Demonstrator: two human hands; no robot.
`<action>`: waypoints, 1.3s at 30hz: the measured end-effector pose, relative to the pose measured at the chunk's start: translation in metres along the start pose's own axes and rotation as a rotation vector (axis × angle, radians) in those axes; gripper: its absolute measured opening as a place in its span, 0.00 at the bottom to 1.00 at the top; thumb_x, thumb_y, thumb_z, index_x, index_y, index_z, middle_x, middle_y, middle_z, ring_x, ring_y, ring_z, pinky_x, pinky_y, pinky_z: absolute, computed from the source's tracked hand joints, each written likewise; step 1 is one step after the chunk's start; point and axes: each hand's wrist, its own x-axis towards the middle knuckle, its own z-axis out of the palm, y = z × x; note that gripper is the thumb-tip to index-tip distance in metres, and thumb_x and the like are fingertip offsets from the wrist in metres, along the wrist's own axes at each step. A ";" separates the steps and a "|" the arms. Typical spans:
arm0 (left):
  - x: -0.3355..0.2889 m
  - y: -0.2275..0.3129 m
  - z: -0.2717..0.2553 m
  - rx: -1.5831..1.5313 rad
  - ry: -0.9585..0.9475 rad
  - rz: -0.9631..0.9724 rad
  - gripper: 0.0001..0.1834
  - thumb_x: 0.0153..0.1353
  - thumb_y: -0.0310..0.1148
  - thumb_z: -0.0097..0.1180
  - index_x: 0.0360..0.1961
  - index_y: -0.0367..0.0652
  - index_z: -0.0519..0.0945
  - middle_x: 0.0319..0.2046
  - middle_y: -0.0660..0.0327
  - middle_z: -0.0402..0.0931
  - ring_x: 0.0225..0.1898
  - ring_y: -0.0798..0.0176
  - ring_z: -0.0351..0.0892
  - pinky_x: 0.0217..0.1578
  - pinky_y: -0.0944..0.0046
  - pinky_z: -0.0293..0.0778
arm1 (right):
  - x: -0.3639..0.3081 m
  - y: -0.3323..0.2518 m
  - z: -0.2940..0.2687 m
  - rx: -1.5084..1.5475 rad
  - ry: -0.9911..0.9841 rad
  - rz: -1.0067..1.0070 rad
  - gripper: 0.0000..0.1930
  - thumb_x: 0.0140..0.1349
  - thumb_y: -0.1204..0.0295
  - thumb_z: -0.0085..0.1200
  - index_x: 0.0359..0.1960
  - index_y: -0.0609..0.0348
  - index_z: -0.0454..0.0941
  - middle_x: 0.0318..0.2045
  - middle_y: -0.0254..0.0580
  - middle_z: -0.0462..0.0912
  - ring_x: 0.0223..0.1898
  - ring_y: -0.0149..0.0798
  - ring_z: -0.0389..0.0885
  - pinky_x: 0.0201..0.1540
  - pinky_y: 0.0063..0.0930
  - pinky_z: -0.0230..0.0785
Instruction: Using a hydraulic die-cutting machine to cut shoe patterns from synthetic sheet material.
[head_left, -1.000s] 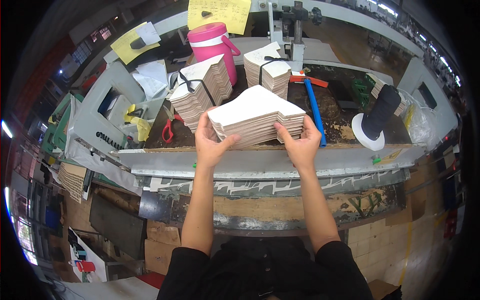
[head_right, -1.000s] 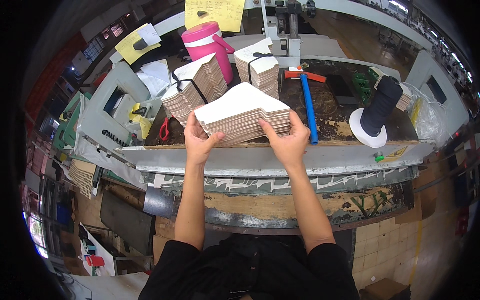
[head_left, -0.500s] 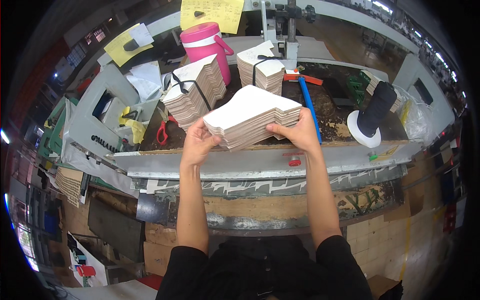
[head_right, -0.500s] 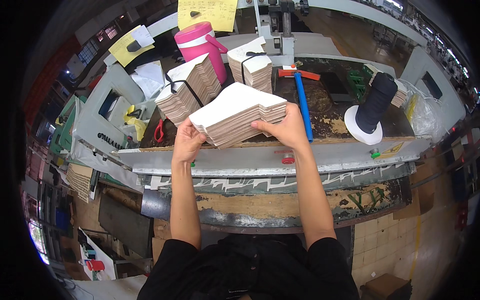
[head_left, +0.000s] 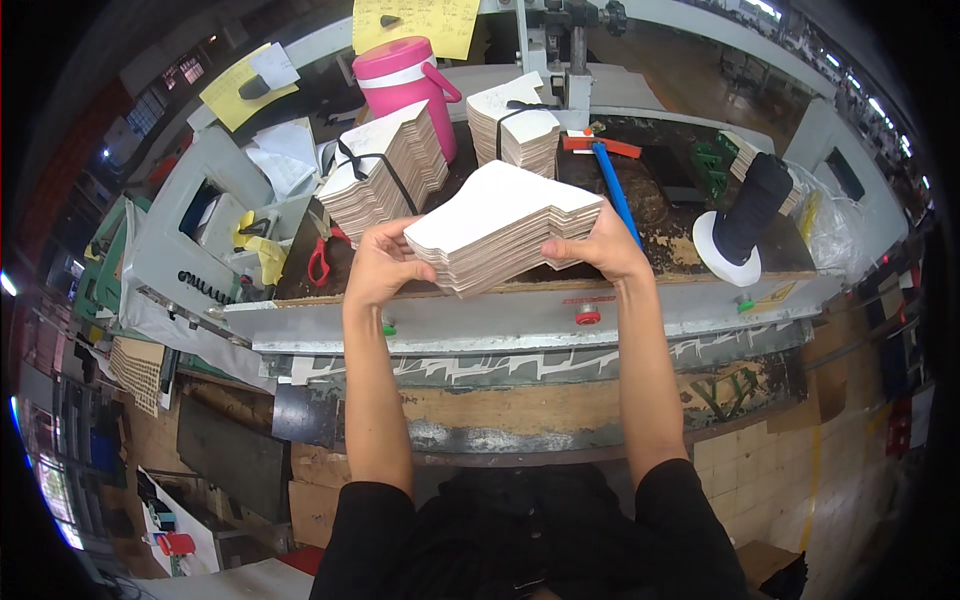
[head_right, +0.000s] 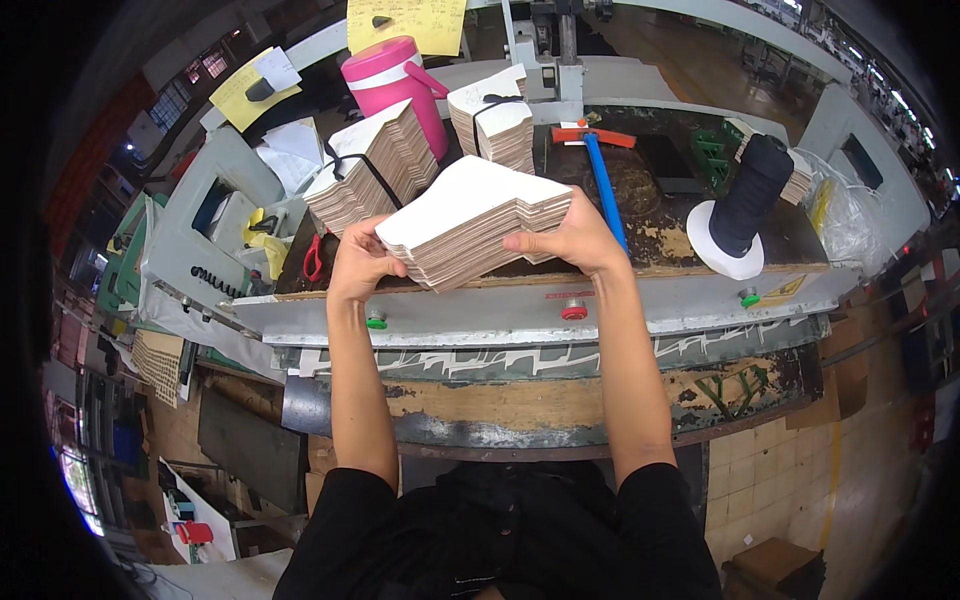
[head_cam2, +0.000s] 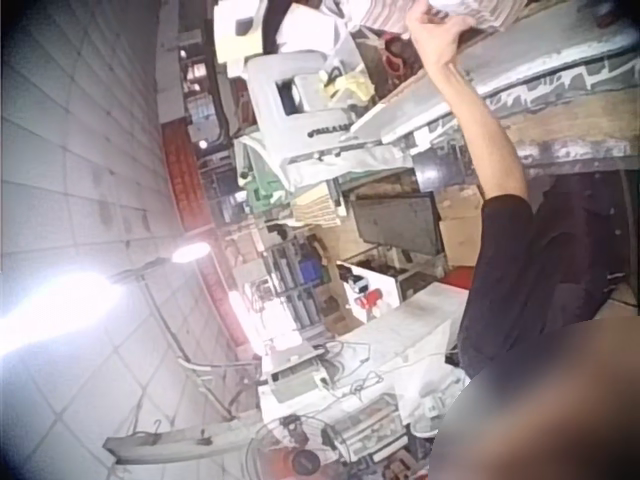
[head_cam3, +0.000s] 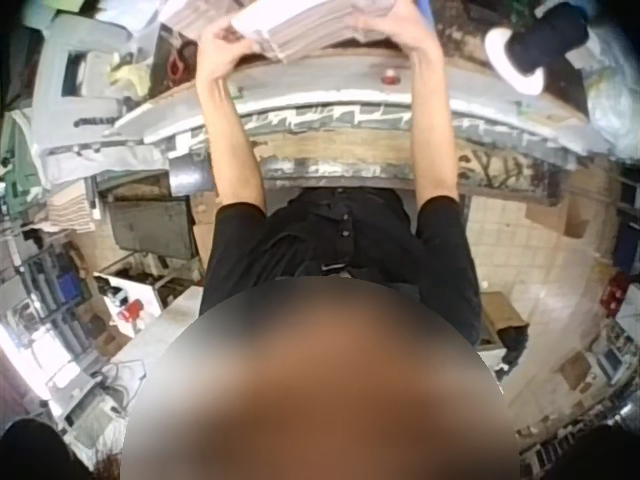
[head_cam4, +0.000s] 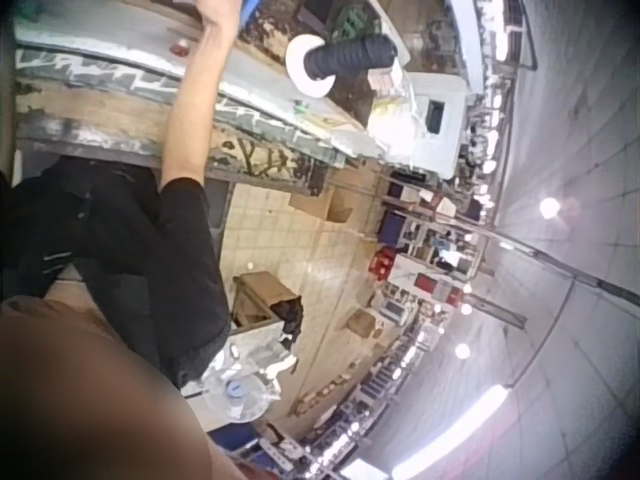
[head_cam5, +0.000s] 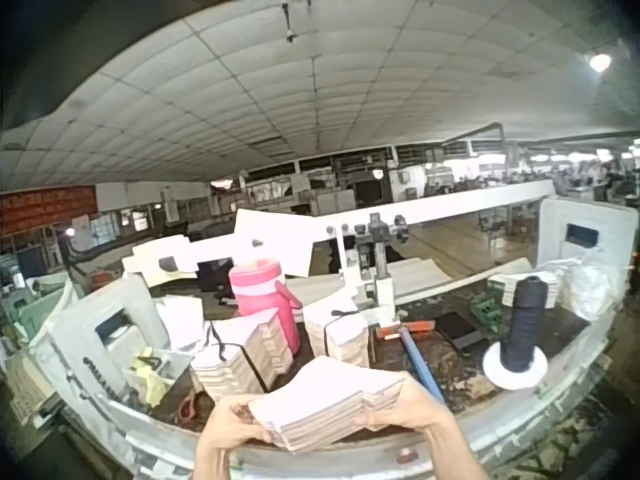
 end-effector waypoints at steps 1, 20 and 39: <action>-0.002 -0.004 0.000 0.000 -0.001 0.000 0.42 0.42 0.17 0.83 0.63 0.29 0.81 0.51 0.52 0.89 0.50 0.60 0.90 0.54 0.61 0.86 | 0.000 -0.002 0.001 0.000 -0.015 -0.007 0.39 0.47 0.70 0.86 0.61 0.69 0.81 0.54 0.45 0.89 0.53 0.35 0.85 0.60 0.32 0.77; -0.009 0.000 -0.001 0.183 -0.038 -0.203 0.35 0.43 0.19 0.85 0.56 0.33 0.86 0.50 0.56 0.90 0.52 0.62 0.89 0.58 0.60 0.83 | -0.005 0.006 -0.006 0.010 -0.011 0.063 0.47 0.44 0.73 0.87 0.68 0.69 0.75 0.60 0.44 0.85 0.60 0.37 0.81 0.69 0.34 0.71; -0.024 0.005 0.059 0.412 0.210 0.088 0.42 0.45 0.32 0.86 0.61 0.31 0.79 0.53 0.53 0.88 0.54 0.61 0.88 0.59 0.59 0.80 | -0.008 0.021 -0.006 -0.456 0.134 0.002 0.30 0.50 0.75 0.78 0.56 0.72 0.82 0.49 0.48 0.91 0.50 0.36 0.88 0.58 0.33 0.78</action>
